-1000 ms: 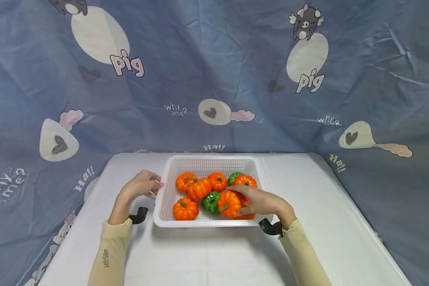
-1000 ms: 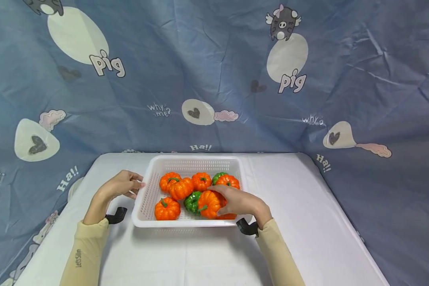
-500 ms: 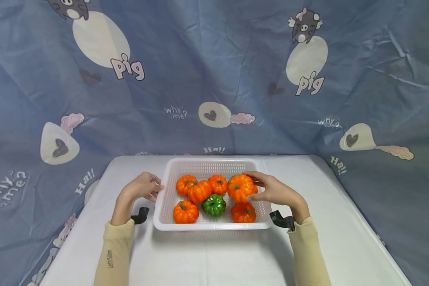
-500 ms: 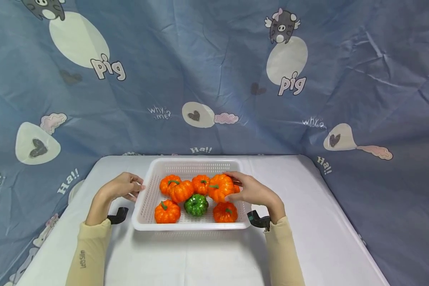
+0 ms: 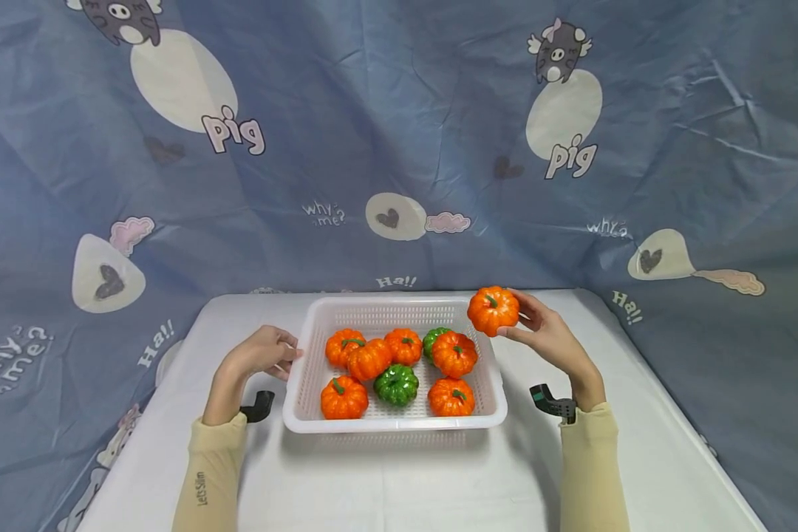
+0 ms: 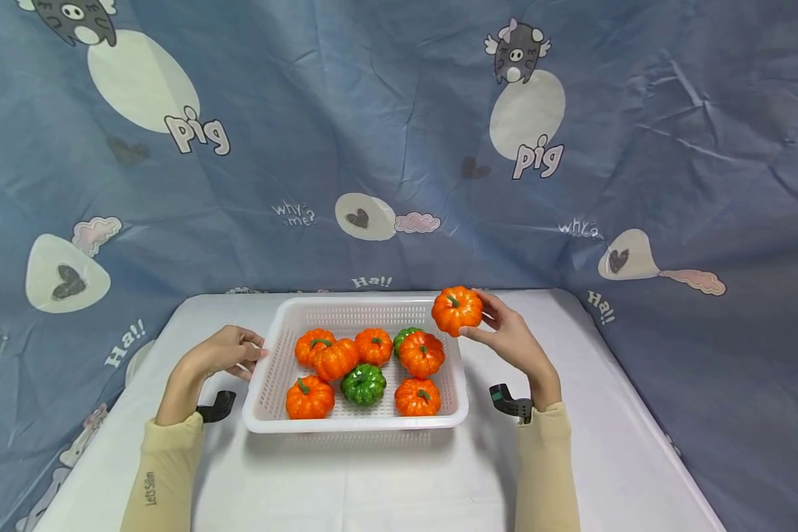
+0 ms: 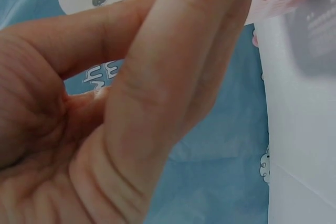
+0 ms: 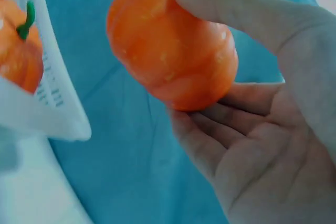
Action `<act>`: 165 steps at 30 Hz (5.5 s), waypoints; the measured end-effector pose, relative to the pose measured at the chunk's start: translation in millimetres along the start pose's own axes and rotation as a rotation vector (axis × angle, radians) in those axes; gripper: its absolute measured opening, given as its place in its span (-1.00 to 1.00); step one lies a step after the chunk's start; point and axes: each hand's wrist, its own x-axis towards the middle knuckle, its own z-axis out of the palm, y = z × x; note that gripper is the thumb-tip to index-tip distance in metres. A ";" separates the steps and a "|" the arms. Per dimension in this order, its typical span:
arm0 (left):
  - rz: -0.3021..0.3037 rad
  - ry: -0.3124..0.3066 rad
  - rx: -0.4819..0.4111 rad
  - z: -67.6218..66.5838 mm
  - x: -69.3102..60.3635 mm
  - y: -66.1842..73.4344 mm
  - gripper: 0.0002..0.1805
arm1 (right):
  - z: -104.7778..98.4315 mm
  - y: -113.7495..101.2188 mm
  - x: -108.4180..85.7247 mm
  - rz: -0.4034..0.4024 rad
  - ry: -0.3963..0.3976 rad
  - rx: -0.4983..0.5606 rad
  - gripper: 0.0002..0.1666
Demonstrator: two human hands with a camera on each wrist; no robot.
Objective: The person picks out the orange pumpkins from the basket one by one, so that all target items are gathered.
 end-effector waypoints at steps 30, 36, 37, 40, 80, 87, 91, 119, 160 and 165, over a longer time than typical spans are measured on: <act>0.009 0.005 -0.026 0.9 2.8 -5.0 -0.50 | -15.0 95.4 7.9 0.292 0.168 0.004 -0.01; 0.012 0.003 -0.028 0.3 1.8 -4.0 -0.49 | -9.4 108.4 9.7 0.340 0.179 0.013 -0.04; 0.011 0.003 -0.027 0.4 1.4 -3.8 -0.49 | -8.6 110.4 9.7 0.346 0.177 0.012 -0.04; 0.015 0.005 -0.023 0.5 -0.1 -3.2 -0.49 | -5.9 116.0 9.4 0.374 0.172 0.029 -0.05; -0.012 0.019 -0.042 0.9 5.6 -7.1 -0.56 | -4.0 129.4 6.8 0.422 0.132 0.037 0.05; -0.006 0.022 -0.037 0.6 5.2 -6.1 -0.56 | -6.9 126.9 7.0 0.417 0.150 0.037 0.06; 0.002 0.020 -0.030 0.2 4.4 -5.5 -0.55 | -9.6 122.5 6.8 0.384 0.160 0.035 0.03; -0.009 0.030 -0.026 1.6 5.5 -6.8 -0.55 | -16.2 27.6 -3.3 0.136 0.172 -0.027 -0.11; -0.010 0.029 -0.005 2.8 2.6 -2.8 -0.58 | 56.9 -16.5 10.7 0.021 -0.259 -0.143 -0.02; -0.016 0.032 -0.003 2.7 2.5 -2.7 -0.59 | 59.8 -16.2 11.7 0.026 -0.276 -0.178 -0.04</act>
